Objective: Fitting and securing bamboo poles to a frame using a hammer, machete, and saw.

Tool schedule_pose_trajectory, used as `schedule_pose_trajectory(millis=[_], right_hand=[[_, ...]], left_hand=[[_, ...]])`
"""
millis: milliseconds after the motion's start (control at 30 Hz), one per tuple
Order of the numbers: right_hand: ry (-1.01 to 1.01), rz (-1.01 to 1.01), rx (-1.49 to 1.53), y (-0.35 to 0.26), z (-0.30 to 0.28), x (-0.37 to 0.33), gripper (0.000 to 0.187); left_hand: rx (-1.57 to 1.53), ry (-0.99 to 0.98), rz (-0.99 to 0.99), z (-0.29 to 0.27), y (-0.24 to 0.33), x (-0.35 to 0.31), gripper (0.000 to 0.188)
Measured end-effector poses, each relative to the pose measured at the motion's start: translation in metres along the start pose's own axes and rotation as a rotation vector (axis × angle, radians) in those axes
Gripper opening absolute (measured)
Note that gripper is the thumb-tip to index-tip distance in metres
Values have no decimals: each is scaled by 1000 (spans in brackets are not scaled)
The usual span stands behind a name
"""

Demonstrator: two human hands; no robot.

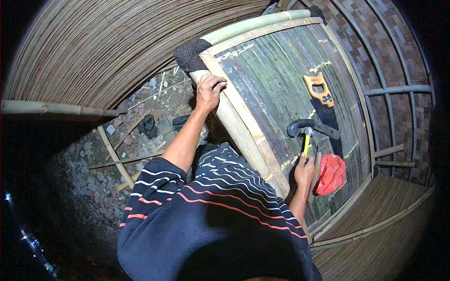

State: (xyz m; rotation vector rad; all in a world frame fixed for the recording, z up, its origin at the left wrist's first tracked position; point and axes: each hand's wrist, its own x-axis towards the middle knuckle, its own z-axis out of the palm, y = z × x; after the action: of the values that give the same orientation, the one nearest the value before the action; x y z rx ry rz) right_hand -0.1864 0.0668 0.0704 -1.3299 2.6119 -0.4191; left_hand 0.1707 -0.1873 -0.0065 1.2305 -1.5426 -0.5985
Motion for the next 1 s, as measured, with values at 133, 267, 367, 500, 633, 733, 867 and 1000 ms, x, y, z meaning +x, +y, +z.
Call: schedule_pose_trajectory(millis=[133,267,367,500,633,733,867,1000], right_hand=[[-137,127,559,-13,10,-15,39],[-329,197,1071,-56,4,-26,42],[-505,232,1016,-81,-9,-27,40],[-541,96,1212,-101,-6,-34,30],[-676,199,984,-120,-9,-31,30],[-730,244,1003,-118,6,-42,27],[-664,249,1090,-118,17,-45,27],[-630,218,1093,-125,18,-44,28]], left_hand=[[40,-29,47,3,-9,3,7],[84,-43,89,3,-18,4,7],[91,-74,97,2,-20,6,8],[130,-106,140,4,-16,6,9],[-169,-14,-221,-2,-8,10,8],[-313,-48,-249,-4,-26,15,10],[-418,-175,-326,-8,-10,17,12],[-196,-167,-216,-3,-8,14,10]])
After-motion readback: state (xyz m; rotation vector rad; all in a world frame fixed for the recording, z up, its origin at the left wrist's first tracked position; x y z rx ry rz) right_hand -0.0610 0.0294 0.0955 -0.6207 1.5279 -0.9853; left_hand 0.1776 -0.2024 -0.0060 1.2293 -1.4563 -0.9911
